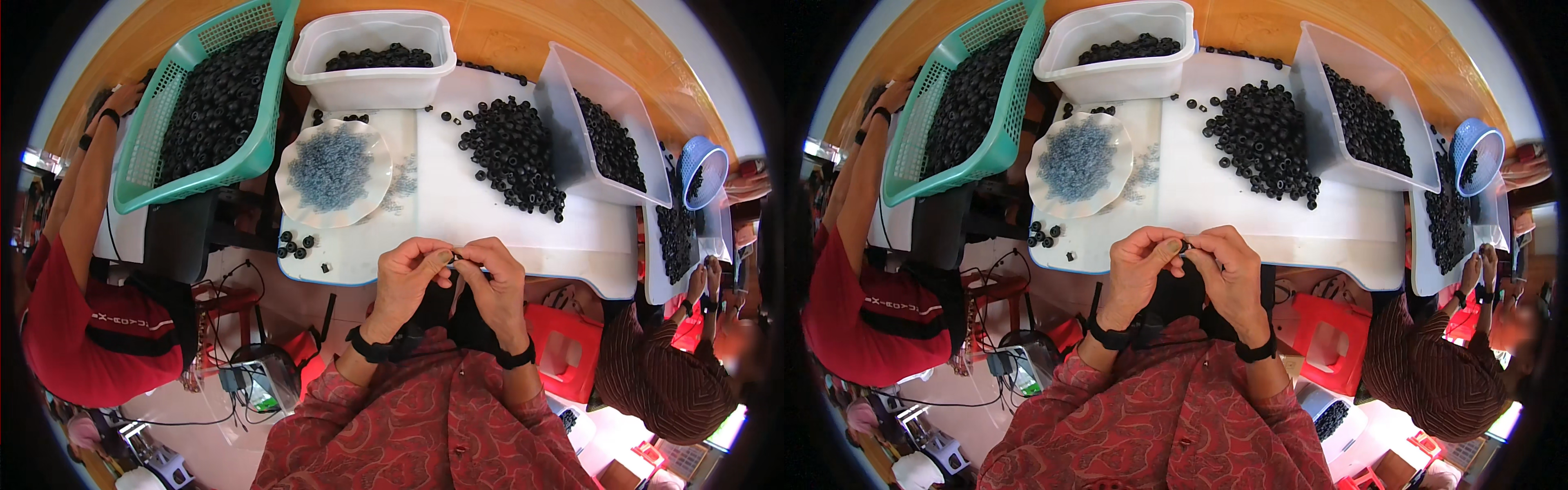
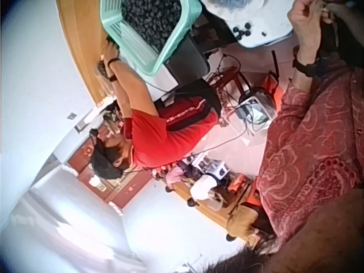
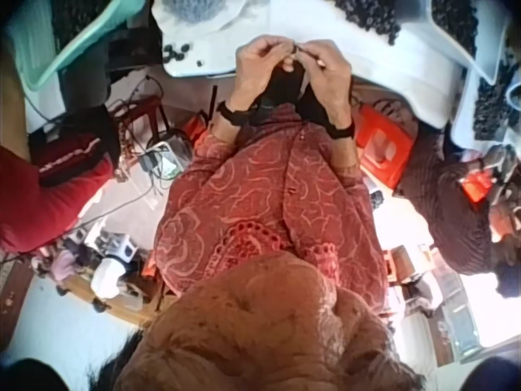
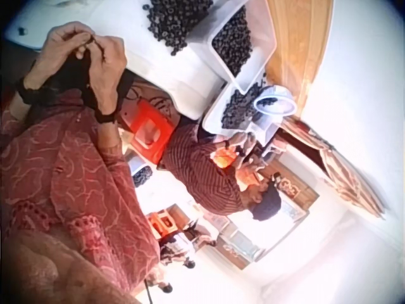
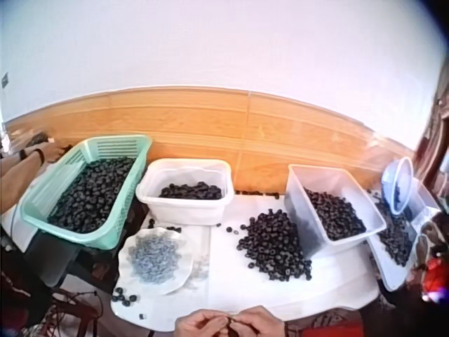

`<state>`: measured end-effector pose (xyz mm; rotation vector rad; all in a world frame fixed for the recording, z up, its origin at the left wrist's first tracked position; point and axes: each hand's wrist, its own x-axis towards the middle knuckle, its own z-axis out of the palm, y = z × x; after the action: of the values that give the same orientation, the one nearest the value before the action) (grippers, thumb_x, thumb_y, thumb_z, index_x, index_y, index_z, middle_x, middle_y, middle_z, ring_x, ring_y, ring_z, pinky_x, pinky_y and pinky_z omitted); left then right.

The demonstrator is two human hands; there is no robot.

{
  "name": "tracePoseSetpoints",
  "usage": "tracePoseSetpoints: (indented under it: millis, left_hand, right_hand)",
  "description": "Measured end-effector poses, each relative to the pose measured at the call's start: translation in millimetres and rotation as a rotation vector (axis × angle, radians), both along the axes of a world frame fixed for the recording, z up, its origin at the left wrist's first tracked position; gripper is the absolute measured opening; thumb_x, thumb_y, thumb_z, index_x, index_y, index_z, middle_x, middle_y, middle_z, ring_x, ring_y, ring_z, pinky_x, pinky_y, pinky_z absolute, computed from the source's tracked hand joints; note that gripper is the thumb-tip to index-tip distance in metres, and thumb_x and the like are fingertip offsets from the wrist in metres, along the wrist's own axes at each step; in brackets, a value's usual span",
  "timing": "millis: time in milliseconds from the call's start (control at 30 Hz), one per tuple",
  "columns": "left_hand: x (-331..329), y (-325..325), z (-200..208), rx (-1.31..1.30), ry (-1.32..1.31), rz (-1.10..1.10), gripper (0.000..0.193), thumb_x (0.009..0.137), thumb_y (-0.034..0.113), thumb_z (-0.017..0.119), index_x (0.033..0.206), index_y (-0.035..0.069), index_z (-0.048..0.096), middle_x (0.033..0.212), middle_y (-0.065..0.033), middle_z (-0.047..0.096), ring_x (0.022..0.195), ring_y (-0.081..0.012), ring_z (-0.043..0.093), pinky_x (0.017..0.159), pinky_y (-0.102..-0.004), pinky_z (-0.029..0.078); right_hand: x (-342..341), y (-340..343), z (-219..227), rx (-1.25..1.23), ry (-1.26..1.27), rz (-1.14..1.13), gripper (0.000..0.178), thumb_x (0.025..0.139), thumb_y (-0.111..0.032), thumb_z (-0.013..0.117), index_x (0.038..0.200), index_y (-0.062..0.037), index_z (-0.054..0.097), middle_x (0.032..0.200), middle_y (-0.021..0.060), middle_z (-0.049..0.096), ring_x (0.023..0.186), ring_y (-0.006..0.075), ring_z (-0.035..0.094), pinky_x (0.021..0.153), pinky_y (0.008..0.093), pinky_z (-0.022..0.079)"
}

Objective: Sorting and inspecting black rubber gaskets on a production table.

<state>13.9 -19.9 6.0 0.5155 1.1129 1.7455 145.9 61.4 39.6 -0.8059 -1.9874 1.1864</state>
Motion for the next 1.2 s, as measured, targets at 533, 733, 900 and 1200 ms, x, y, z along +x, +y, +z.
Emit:
tracePoseSetpoints:
  millis: [533, 733, 900, 1200]
  left_hand:
    - [-20, 22, -4, -0.18, 0.318, -0.132, 0.014, 0.093, -0.001, 0.063, 0.105, -0.005, 0.069, 0.088, -0.0087, 0.071, 0.074, -0.0121, 0.068, 0.065, -0.0234, 0.058]
    - [-25, 29, -5, -0.19, 0.567, -0.039, 0.009, 0.088, 0.0, 0.067, 0.096, -0.002, 0.071, 0.083, -0.0111, 0.069, 0.062, -0.0139, 0.066, 0.055, -0.026, 0.051]
    - [-28, 34, -10, -0.135, 0.908, 0.052, 0.007, 0.083, -0.001, 0.067, 0.09, 0.001, 0.069, 0.082, -0.0168, 0.065, 0.069, -0.0328, 0.065, 0.061, -0.0385, 0.052]
    - [-17, 35, -9, -0.104, 1.174, 0.112, 0.012, 0.082, -0.003, 0.067, 0.093, 0.002, 0.068, 0.082, -0.0147, 0.061, 0.071, -0.0339, 0.063, 0.061, -0.0395, 0.051]
  right_hand:
    - [-9, 16, -48, -0.092, 0.051, -0.075, 0.019, 0.075, 0.005, 0.074, 0.091, -0.0053, 0.073, 0.085, 0.0045, 0.058, 0.076, 0.0186, 0.057, 0.067, 0.0303, 0.044]
    - [-24, 25, -51, 0.279, -0.052, -0.107, 0.017, 0.069, 0.0, 0.078, 0.082, -0.0103, 0.073, 0.082, -0.0007, 0.058, 0.079, 0.0188, 0.054, 0.075, 0.0334, 0.034]
    - [-33, 26, -51, 0.34, -0.125, -0.144, 0.018, 0.067, 0.0, 0.08, 0.081, -0.0092, 0.073, 0.081, 0.0004, 0.056, 0.081, 0.0192, 0.052, 0.077, 0.0338, 0.033]
    - [-30, 28, -55, 0.288, -0.114, -0.119, 0.017, 0.069, 0.004, 0.074, 0.08, -0.0091, 0.072, 0.081, 0.0007, 0.055, 0.082, 0.0211, 0.052, 0.079, 0.0345, 0.034]
